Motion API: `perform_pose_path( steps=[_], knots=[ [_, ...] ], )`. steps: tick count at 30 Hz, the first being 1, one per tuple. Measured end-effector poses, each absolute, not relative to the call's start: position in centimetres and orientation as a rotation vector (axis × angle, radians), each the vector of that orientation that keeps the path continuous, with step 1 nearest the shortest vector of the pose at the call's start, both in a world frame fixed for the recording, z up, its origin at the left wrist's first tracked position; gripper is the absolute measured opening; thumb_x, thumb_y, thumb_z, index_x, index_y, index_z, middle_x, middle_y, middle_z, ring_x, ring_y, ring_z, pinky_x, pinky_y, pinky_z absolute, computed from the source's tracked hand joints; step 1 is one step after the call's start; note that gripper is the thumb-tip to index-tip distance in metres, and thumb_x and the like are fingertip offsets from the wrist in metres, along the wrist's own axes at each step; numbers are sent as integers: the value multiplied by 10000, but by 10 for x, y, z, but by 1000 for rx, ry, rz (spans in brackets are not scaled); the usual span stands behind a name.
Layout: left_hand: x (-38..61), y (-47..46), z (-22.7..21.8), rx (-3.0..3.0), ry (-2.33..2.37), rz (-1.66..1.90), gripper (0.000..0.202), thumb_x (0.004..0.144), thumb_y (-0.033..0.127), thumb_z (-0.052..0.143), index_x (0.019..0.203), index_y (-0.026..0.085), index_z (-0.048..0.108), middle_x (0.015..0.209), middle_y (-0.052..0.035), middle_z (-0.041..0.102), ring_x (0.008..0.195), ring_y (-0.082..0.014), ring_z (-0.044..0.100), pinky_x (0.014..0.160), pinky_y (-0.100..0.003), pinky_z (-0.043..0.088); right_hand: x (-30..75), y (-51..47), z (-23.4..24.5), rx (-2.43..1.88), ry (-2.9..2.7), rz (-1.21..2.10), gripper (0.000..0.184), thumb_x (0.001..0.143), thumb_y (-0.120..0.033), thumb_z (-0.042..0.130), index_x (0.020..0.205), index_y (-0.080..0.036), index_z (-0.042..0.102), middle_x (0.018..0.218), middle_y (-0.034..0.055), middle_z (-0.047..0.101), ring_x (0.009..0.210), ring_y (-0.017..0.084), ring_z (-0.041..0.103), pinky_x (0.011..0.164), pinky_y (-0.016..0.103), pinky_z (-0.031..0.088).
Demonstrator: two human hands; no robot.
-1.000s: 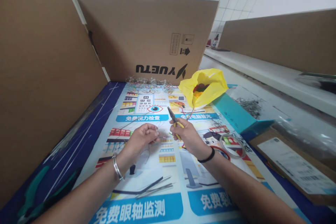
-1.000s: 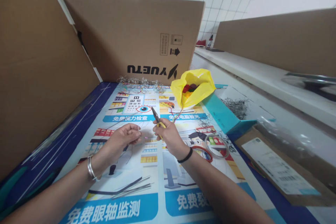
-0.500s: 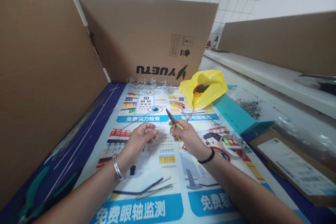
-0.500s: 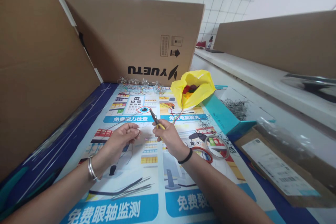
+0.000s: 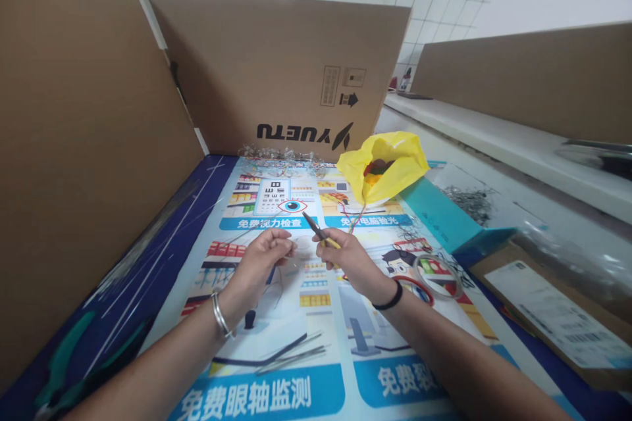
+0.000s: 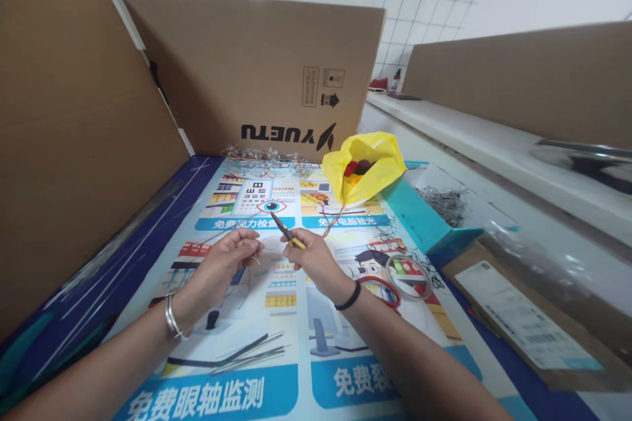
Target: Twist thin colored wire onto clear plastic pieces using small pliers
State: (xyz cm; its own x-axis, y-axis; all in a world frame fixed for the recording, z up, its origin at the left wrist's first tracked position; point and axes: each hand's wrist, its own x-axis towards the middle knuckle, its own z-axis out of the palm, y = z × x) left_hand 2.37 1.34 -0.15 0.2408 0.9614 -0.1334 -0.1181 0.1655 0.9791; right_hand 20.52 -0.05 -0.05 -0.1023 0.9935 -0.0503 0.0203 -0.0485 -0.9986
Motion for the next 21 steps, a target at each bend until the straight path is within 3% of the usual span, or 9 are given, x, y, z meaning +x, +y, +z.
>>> perform_pose_path(
  steps=[9,14,21],
  knots=[
    [21,16,0,1101,927,986,177,764,265,617,891,182,525,710,23,581,610,-83,527,600,-206,394,206,-1,0,-1166,-1414,1388,198,701,-301,627,855,-177,611,650,-35,540,526,77,464,501,207,385],
    [14,22,7,1195,876,1029,195,754,278,634,894,181,538,690,26,560,599,-92,522,586,-214,406,219,-1,6,-1032,-1442,1601,373,816,-501,516,884,-148,616,776,40,609,613,103,537,536,216,431],
    [7,32,10,1319,958,1100,181,734,254,638,880,183,560,764,18,592,631,-93,543,621,-223,429,238,5,13,-1096,-1620,1611,428,816,-555,500,918,-161,632,793,50,633,560,97,527,492,205,431]
  ],
)
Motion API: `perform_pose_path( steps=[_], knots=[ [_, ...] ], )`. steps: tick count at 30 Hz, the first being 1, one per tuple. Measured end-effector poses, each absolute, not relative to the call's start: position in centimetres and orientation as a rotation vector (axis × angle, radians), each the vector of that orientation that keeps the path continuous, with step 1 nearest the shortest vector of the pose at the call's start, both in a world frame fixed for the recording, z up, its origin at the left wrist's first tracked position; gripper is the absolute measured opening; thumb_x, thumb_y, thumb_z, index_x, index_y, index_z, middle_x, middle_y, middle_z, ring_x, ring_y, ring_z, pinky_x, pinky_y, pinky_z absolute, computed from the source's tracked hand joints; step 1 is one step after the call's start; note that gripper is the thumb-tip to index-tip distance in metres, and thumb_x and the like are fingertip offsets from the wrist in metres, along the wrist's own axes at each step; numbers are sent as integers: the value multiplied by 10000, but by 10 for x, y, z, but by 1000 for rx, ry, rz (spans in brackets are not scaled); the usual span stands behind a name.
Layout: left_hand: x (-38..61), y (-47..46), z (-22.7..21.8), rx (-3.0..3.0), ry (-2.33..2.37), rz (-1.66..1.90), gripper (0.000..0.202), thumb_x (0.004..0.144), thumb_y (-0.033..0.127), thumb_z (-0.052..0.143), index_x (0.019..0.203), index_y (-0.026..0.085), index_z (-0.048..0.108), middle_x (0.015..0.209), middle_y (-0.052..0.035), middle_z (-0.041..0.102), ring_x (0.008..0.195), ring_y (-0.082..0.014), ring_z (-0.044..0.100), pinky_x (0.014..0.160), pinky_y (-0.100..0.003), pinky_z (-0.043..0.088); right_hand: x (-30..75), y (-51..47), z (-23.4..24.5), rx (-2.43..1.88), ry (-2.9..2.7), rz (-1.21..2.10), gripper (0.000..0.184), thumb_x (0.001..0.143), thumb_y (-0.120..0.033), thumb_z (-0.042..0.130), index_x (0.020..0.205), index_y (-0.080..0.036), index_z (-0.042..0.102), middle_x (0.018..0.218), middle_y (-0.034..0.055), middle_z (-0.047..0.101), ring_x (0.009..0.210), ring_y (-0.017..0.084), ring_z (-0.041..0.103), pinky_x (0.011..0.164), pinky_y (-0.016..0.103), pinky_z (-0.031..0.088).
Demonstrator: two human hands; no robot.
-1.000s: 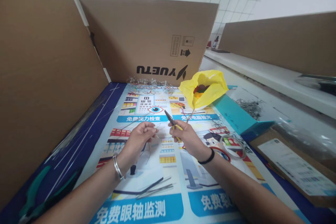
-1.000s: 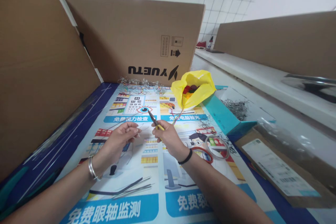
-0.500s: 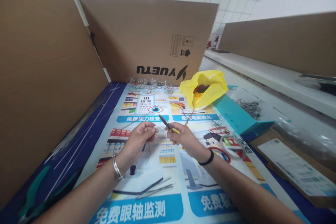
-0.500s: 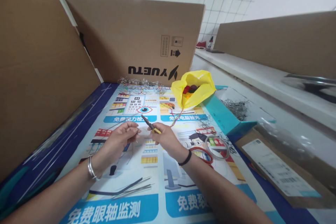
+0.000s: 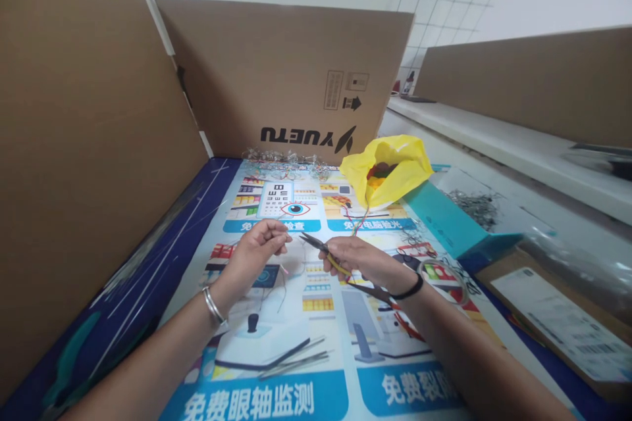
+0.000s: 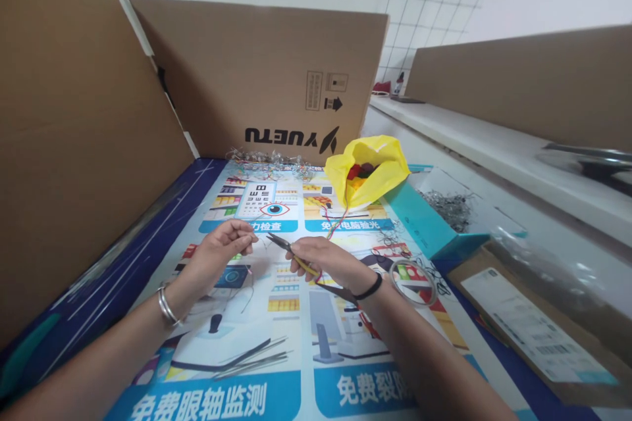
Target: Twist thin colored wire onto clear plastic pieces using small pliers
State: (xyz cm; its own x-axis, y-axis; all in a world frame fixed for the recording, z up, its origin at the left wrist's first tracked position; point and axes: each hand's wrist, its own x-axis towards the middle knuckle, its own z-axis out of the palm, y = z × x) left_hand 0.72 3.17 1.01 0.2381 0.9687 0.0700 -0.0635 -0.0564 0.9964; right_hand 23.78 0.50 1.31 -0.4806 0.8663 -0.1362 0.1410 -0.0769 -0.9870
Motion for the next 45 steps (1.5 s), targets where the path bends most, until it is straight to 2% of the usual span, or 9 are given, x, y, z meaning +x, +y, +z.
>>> perform_pose_path(
  steps=[4,9,13,22,26,32,38,45],
  knots=[
    [6,33,10,1391,1048,1098,169,735,257,626,872,180,563,781,10,595,630,-97,540,612,-226,432,241,6,15,-1120,-1536,1563,424,822,-550,496,926,-159,622,800,55,631,578,101,536,496,207,434],
    [6,33,5,1529,1051,1086,132,762,270,596,866,195,567,786,14,576,652,-106,544,631,-235,439,235,1,18,-1096,-1647,1662,428,842,-544,465,859,-152,636,769,56,633,594,110,551,524,225,447],
    [6,32,1,1630,1045,1050,118,781,271,568,873,198,583,804,0,590,665,-117,562,655,-249,445,227,-2,17,-1156,-1604,1642,448,807,-575,498,824,-148,632,732,39,625,521,81,507,489,205,412],
    [7,28,0,1645,996,968,132,779,264,567,894,200,564,751,2,610,657,-133,586,656,-260,453,221,-2,10,-1161,-1598,1554,439,802,-583,488,845,-163,606,665,3,554,506,79,461,438,182,347],
    [9,28,2,1536,971,970,162,755,271,597,890,190,560,755,-2,622,638,-126,581,643,-259,452,218,-3,8,-1217,-1667,1420,415,816,-566,470,813,-170,594,617,-20,501,480,77,394,427,193,294],
    [12,26,3,1301,931,949,188,718,295,651,828,177,554,700,15,601,613,-104,555,617,-227,422,212,-5,2,-1223,-1826,1025,315,866,-438,439,686,-186,496,619,-33,423,589,105,390,536,226,298],
    [12,21,3,1204,881,909,162,742,305,634,810,171,572,764,-19,628,649,-112,563,629,-222,416,210,-8,-7,-1266,-1825,949,253,873,-383,429,722,-194,504,645,-32,436,619,116,410,567,235,312],
    [14,21,4,1188,883,899,119,731,231,642,811,177,572,692,16,612,612,-94,553,597,-207,402,212,-8,-15,-1289,-1863,891,234,879,-356,427,722,-201,505,648,-29,451,616,119,423,562,236,304]
  ],
)
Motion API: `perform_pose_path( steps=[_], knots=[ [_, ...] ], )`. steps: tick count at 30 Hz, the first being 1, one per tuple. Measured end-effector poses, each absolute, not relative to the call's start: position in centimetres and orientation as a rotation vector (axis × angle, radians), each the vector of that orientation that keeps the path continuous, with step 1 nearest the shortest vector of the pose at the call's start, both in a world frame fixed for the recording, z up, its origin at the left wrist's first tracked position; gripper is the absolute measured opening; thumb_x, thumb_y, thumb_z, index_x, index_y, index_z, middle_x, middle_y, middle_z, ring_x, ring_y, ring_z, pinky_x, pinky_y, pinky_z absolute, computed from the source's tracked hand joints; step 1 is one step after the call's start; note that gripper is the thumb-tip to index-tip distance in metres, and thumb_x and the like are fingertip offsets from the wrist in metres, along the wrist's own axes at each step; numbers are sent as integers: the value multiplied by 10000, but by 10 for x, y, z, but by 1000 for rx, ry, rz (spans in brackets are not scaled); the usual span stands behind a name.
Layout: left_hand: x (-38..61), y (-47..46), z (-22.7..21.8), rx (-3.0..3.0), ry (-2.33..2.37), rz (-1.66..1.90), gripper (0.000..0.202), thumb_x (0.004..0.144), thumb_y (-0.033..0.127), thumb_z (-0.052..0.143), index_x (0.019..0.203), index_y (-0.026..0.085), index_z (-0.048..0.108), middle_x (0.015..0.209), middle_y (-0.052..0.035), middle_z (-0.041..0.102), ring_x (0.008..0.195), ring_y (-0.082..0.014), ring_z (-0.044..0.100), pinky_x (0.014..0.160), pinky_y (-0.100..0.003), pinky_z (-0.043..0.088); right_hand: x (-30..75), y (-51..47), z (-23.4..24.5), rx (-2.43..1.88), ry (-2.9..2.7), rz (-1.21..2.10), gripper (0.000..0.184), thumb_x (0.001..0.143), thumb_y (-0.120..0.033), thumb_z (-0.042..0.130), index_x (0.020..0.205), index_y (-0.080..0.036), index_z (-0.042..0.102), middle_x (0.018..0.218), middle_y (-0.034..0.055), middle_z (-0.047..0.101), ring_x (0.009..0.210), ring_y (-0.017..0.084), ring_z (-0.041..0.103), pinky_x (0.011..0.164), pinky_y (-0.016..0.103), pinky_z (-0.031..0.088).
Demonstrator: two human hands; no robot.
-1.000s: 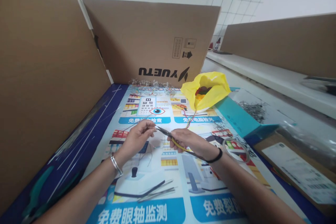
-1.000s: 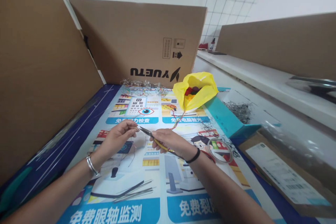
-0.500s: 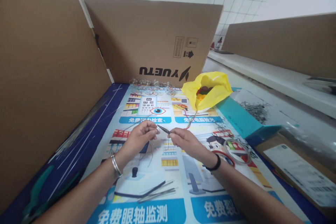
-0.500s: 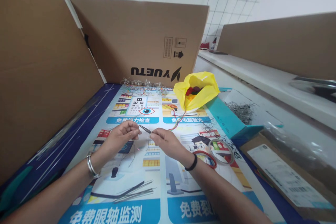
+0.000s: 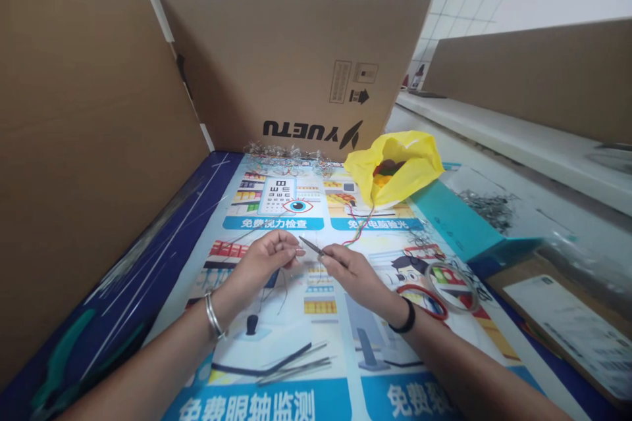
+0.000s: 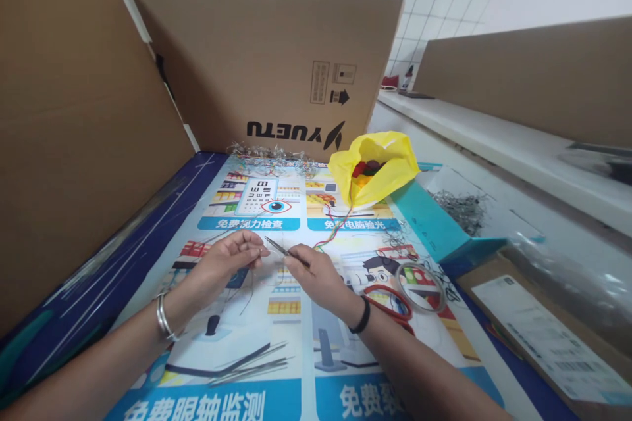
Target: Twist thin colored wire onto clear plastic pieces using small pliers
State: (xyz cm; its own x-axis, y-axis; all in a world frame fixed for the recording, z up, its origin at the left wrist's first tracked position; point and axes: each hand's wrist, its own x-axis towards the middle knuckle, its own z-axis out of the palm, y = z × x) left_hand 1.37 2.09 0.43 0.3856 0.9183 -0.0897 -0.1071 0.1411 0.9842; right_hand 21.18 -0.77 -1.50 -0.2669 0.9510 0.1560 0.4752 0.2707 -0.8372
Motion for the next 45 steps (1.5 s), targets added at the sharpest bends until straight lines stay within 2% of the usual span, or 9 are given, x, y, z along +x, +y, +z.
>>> perform_pose_path(
  steps=[10,23,29,33,38,45],
  knots=[
    [13,22,-2,1184,904,867,131,748,234,627,821,192,526,598,27,590,563,-103,528,527,-204,399,209,-11,-17,-1294,-2016,684,197,894,-352,423,833,-209,545,732,11,554,671,152,498,613,260,345],
    [13,18,1,1092,826,727,183,735,270,663,798,181,517,507,55,513,425,-63,434,400,-164,311,212,-12,-18,-1270,-2106,562,222,900,-355,413,873,-186,555,753,23,573,709,151,514,639,253,379],
    [12,21,-5,1071,711,706,142,766,261,637,791,132,581,740,-19,623,517,-40,476,513,-176,368,211,-13,-17,-1257,-2087,534,223,902,-346,409,909,-180,558,790,37,587,737,156,527,666,261,395],
    [10,20,-5,1069,712,658,148,765,268,639,804,128,617,702,-18,617,514,-44,475,511,-177,350,213,-13,-19,-1233,-2079,518,220,905,-348,407,883,-185,554,783,31,585,730,151,525,660,256,395],
    [10,17,-2,1114,729,602,196,775,306,618,708,122,602,657,-21,599,492,-50,466,490,-186,325,213,-12,-22,-1220,-2053,504,224,900,-352,415,925,-181,558,825,43,604,756,158,539,680,265,408],
    [10,19,3,1112,768,684,146,745,285,633,736,149,582,622,29,488,500,-50,395,481,-189,276,214,-11,-19,-1227,-2052,496,248,897,-367,416,926,-173,567,795,44,605,730,159,544,659,266,415]
  ],
)
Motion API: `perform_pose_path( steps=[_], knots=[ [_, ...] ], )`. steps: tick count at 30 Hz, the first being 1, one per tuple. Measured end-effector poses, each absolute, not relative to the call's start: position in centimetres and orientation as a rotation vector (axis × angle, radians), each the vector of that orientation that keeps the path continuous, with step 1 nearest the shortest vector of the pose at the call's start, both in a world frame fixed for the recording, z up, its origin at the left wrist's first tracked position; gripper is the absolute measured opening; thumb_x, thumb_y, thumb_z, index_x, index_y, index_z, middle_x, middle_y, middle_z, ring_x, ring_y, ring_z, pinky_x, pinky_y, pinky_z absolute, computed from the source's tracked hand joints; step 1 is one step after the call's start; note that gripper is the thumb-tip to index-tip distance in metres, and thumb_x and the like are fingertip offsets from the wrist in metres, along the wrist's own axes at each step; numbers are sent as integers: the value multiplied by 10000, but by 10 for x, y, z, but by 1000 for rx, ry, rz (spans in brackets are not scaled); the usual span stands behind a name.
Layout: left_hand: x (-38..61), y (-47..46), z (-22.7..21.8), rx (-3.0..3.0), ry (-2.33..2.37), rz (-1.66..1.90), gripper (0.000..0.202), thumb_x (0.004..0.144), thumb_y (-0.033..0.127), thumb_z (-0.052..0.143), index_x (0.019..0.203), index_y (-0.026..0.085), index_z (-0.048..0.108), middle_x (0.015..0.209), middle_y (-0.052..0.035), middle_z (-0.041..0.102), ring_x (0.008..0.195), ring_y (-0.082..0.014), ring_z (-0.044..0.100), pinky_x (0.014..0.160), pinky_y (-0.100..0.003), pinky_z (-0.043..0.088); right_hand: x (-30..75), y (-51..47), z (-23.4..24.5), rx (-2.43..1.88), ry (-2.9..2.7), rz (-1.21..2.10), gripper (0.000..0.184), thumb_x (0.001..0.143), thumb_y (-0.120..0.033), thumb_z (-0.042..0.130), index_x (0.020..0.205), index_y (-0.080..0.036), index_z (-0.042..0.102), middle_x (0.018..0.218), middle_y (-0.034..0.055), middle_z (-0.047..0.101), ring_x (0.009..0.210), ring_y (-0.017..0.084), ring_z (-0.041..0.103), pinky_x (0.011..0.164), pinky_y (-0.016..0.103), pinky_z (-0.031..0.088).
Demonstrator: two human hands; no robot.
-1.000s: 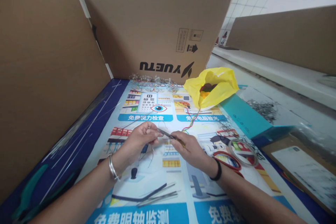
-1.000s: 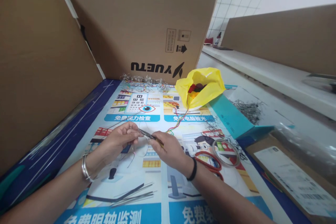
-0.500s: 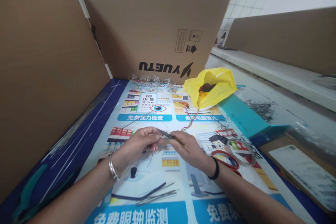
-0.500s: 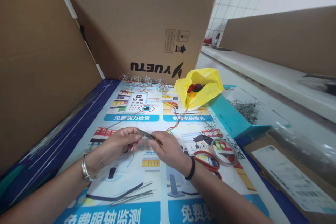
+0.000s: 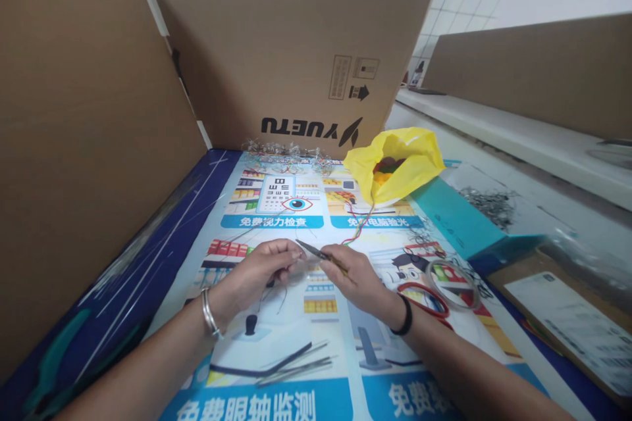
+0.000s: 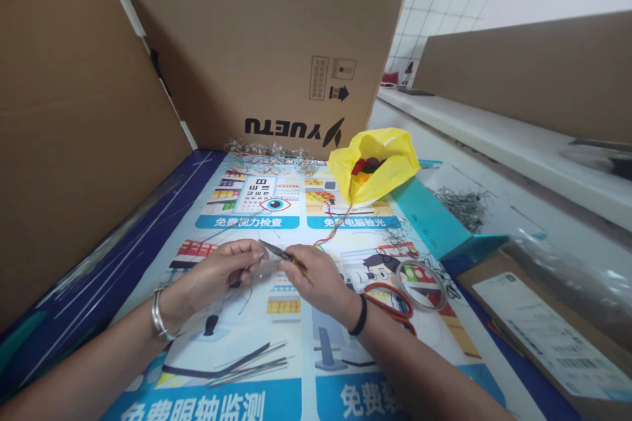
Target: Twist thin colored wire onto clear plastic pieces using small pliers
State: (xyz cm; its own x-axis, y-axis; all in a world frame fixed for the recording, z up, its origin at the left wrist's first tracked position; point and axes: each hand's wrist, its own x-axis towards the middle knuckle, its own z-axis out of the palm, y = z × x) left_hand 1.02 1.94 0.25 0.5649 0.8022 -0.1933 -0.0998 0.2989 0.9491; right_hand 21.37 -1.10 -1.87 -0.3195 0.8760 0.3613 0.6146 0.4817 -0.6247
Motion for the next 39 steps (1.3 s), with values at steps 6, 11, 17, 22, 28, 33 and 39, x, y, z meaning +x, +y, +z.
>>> perform_pose_path(
  steps=[6,11,17,22,28,33,39],
  knots=[
    [10,18,2,1142,778,680,175,754,324,627,728,155,588,566,40,459,485,-57,348,474,-202,252,214,-12,-19,-1238,-2084,465,223,893,-348,427,931,-179,567,825,51,614,764,167,551,678,272,418],
    [10,18,1,1155,786,650,191,732,334,641,758,146,618,532,45,452,469,-60,344,473,-212,262,215,-11,-21,-1236,-2093,453,219,892,-353,436,946,-185,566,836,52,617,785,173,553,695,279,417],
    [9,18,1,1188,818,644,208,732,354,636,763,150,615,544,38,458,475,-68,359,470,-211,265,215,-10,-20,-1251,-2099,444,226,897,-358,428,931,-181,565,819,48,616,769,165,553,681,266,410],
    [9,23,3,1320,934,721,188,742,336,600,723,149,609,592,29,465,511,-78,366,491,-206,292,222,-5,-8,-1314,-2218,423,242,911,-363,410,849,-189,567,768,26,609,734,152,546,652,249,398],
    [8,30,0,1512,1168,802,193,725,350,581,708,162,619,624,12,526,581,-119,440,541,-225,331,232,-8,12,-1359,-2340,137,235,902,-366,430,935,-191,584,831,50,625,800,177,543,699,273,397],
    [8,27,0,1661,1191,814,201,761,335,527,715,169,629,633,12,553,616,-132,473,582,-237,351,225,-17,21,-1389,-2496,-202,250,895,-376,448,901,-173,593,789,72,596,793,199,509,700,297,364],
    [9,25,1,1759,1181,780,200,785,314,488,718,175,616,623,24,524,612,-125,454,584,-234,340,220,-19,18,-1424,-2539,-304,217,880,-369,491,879,-176,590,773,68,586,782,202,497,669,299,342]
  ],
)
